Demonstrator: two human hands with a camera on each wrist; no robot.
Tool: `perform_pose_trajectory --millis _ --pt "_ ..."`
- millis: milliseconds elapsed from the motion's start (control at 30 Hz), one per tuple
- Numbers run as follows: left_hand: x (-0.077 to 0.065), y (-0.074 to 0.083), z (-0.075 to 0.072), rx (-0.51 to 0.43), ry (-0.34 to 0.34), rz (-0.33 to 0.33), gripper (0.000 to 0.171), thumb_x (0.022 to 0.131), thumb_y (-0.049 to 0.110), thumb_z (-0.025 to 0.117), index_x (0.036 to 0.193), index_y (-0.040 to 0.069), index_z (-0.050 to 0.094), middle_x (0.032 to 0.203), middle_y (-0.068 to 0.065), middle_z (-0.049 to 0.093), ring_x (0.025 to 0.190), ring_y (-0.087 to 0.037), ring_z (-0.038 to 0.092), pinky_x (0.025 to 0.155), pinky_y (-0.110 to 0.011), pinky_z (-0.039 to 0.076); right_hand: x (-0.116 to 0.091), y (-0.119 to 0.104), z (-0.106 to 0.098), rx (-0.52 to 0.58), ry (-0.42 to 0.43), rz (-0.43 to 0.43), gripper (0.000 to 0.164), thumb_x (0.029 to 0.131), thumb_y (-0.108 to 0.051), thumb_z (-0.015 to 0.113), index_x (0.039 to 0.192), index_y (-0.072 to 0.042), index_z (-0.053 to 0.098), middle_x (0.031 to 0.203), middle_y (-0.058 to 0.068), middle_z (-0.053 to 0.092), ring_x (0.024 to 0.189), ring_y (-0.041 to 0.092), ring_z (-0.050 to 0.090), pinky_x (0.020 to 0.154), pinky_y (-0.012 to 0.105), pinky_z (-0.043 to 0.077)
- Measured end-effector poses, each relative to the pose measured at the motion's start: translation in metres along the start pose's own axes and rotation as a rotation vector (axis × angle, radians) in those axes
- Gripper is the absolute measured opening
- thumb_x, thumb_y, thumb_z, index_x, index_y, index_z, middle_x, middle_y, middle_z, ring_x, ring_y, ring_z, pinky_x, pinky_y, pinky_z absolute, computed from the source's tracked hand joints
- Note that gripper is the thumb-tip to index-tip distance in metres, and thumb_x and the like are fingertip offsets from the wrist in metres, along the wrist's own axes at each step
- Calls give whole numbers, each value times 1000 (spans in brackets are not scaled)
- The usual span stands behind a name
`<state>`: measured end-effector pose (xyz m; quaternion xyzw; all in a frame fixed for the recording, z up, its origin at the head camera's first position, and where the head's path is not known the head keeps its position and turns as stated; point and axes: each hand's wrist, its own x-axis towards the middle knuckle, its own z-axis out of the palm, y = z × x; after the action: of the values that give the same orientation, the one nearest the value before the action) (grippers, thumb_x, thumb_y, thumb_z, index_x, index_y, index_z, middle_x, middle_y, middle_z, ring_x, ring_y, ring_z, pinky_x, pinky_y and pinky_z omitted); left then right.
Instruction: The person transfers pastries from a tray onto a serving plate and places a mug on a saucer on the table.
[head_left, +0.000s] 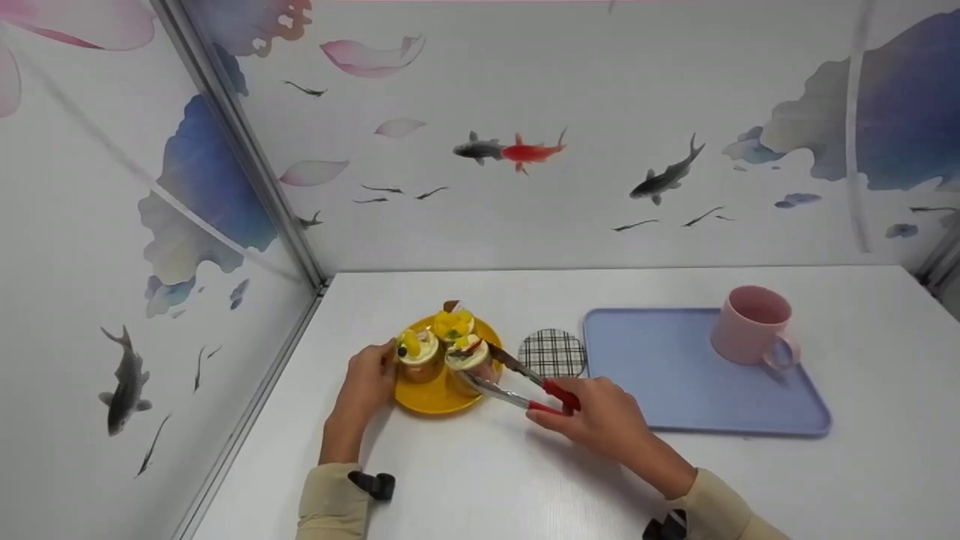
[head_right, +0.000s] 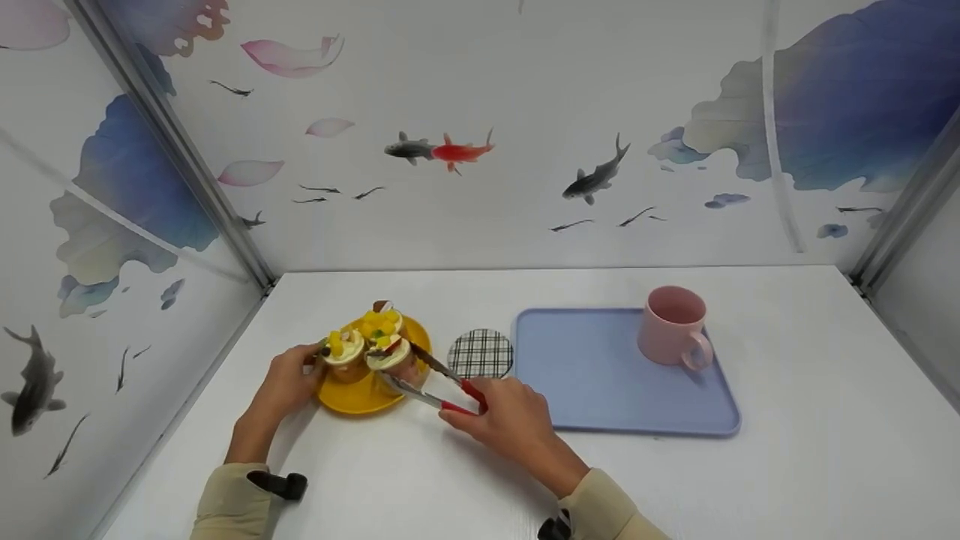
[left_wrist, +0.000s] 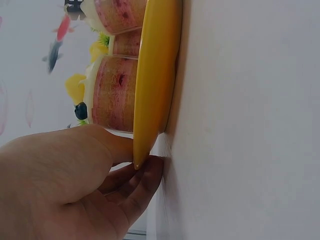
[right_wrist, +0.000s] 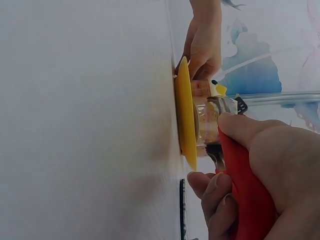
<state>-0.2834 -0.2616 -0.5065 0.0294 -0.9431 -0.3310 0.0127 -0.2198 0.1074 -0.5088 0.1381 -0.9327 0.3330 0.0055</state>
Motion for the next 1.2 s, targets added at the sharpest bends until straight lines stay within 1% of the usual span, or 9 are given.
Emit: perform_pose_trajectory --millis 167,200,333,433,600,633,833,1067,1200 --pt "0 0 1 -8 -5 1 51 108 1 62 157 -1 51 147 -24 66 139 -39 63 120 -52 51 0 0 0 -7 -24 3 58 84 -66 85 116 -18 83 68 -9 57 66 11 51 54 24 37" --pt "0 -1 1 -8 -5 3 50 108 1 62 157 -1 51 147 -24 66 139 -39 63 120 -52 51 0 0 0 -12 -31 -3 56 85 -66 85 115 -19 83 68 -10 57 66 11 51 54 24 36" --pt "0 -3 0 15 18 37 41 107 0 60 148 -5 62 138 -24 71 133 -39 67 117 -54 53 -1 1 -1 -22 -54 -28 43 88 -62 84 108 -24 83 70 -12 60 68 10 53 55 24 39" --pt "-1 -3 -1 30 34 57 36 106 -2 60 141 -5 67 131 -23 74 128 -38 69 115 -55 55 -1 1 -1 -32 -48 -45 35 90 -59 83 103 -26 82 72 -14 62 70 10 53 56 24 41" --pt "-4 -3 -2 27 44 66 38 105 -4 61 142 -5 67 133 -23 73 131 -39 68 116 -55 55 -2 2 -1 -59 -17 -71 30 90 -58 84 97 -30 80 66 -15 56 65 8 51 53 23 38" --pt "-4 -4 -2 29 47 68 38 105 -4 61 142 -6 66 133 -23 73 131 -40 67 116 -55 54 -2 2 -1 -60 -15 -73 31 89 -59 84 98 -29 80 65 -15 55 65 8 51 52 23 38" --pt "-5 -2 -1 23 40 57 39 106 -4 60 145 -7 64 135 -23 72 134 -40 66 118 -55 53 -2 5 -2 -33 -29 -39 49 87 -64 83 114 -23 84 67 -13 57 65 10 50 53 23 36" --pt "-6 -1 0 -3 32 41 41 107 -3 59 148 -5 62 138 -22 71 136 -39 64 120 -55 51 -4 9 -5 -13 -23 -16 54 86 -68 82 113 -21 83 66 -12 55 65 10 49 54 22 33" --pt "-4 -2 0 -5 32 47 40 107 -2 59 147 -4 63 138 -21 71 135 -38 65 120 -54 51 -5 10 -8 13 -6 0 55 85 -66 84 114 -19 83 68 -11 58 66 11 52 54 22 36"
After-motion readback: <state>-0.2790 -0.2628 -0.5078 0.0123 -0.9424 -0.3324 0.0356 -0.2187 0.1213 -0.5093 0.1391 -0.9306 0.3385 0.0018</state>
